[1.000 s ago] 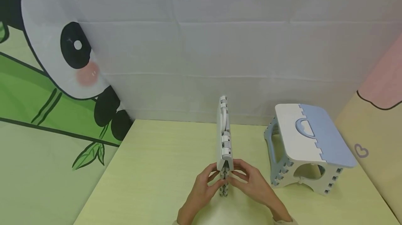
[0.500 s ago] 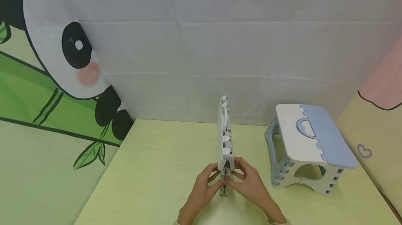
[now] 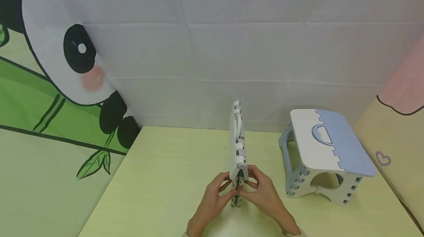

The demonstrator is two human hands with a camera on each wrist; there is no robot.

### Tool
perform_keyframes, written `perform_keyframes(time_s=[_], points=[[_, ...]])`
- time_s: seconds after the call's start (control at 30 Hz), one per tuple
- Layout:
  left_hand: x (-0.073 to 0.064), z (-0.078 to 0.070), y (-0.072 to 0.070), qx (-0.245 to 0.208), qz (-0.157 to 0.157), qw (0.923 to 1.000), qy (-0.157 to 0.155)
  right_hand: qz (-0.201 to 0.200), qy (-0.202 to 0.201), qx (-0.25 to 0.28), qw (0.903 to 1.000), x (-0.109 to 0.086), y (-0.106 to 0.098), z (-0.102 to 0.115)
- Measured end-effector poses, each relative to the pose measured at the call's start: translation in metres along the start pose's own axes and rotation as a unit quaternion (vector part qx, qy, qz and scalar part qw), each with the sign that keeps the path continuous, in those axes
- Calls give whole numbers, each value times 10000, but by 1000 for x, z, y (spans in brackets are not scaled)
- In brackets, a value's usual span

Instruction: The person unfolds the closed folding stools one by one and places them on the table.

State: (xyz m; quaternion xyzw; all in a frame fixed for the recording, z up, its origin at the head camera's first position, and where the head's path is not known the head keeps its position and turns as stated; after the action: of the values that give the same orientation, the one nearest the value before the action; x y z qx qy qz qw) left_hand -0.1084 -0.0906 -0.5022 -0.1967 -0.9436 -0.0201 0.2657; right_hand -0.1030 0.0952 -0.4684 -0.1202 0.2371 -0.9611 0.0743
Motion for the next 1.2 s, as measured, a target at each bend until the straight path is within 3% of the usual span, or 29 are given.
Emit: perform_keyframes(time_s=[0.5, 1.2], points=[[-3, 1, -6, -213, -35, 9995, -230, -26, -254, -118, 9996, -1, -4, 3], [-4, 1, -12, -120, -69, 9998, -135, 29, -284, 0, 9996, -4, -10, -3]])
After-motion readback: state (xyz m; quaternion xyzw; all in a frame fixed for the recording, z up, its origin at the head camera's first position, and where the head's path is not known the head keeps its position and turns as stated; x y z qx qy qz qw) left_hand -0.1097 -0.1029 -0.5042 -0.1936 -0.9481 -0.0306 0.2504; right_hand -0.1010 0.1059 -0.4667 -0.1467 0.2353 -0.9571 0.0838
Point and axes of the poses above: each hand's wrist, its own x-axis towards the middle knuckle, its own y-axis out of the palm, z = x × y, the point moved 2 cm from there along x, towards the middle knuckle, and after that the axes turned 15 degrees about -x, right-handed, at the moved point
